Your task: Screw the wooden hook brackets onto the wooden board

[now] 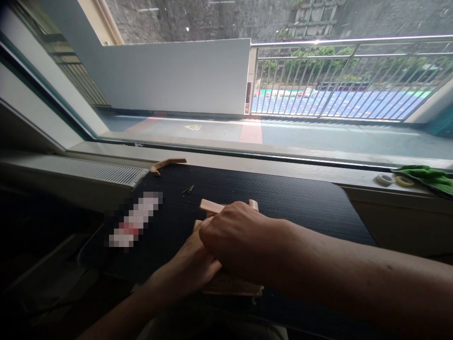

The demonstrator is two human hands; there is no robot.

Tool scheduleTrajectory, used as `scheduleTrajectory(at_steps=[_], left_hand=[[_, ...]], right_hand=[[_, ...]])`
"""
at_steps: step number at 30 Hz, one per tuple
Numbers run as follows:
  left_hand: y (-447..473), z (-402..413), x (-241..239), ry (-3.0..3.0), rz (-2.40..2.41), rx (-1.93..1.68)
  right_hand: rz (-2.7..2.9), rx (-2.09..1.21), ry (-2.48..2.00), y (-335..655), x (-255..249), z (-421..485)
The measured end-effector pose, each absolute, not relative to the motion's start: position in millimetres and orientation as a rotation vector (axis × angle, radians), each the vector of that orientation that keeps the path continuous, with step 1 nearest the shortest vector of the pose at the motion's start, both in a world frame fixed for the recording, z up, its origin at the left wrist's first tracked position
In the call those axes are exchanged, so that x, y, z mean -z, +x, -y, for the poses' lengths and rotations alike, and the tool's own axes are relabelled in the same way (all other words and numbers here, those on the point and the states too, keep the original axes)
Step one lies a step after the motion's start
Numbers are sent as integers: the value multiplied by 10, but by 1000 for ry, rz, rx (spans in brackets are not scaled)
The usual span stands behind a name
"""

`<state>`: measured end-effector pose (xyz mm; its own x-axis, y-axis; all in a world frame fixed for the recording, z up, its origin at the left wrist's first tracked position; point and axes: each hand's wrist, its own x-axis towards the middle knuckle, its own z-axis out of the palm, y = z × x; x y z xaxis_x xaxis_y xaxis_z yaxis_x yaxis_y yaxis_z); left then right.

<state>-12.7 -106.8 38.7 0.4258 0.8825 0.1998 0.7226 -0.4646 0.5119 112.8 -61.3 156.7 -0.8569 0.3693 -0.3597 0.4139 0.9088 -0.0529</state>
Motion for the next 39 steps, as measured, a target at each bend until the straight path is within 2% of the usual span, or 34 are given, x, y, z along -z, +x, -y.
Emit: scheduleTrajectory(at_steps=[5, 10, 18, 28, 33, 39], left_hand=[[-119, 1068, -389, 2351, -1382, -600], [-109, 1083, -379, 2343, -1424, -617], [-112, 1065, -379, 2351, -1406, -604], [-116, 1085, -364, 2352, -1449, -563], [-114, 1069, -391, 2358, -1390, -605], [-113, 1080, -385, 2344, -1420, -561]], right_hand=[[-2680, 121, 687, 1162, -1591, 600], [-2834, 206, 584, 1251, -1602, 603], [-2711, 109, 591, 1151, -1612, 655], [-2819, 273, 562, 1243, -1600, 605], [-2759, 137, 601, 1166, -1510, 615], [-2694, 181, 675, 1177, -1709, 629]])
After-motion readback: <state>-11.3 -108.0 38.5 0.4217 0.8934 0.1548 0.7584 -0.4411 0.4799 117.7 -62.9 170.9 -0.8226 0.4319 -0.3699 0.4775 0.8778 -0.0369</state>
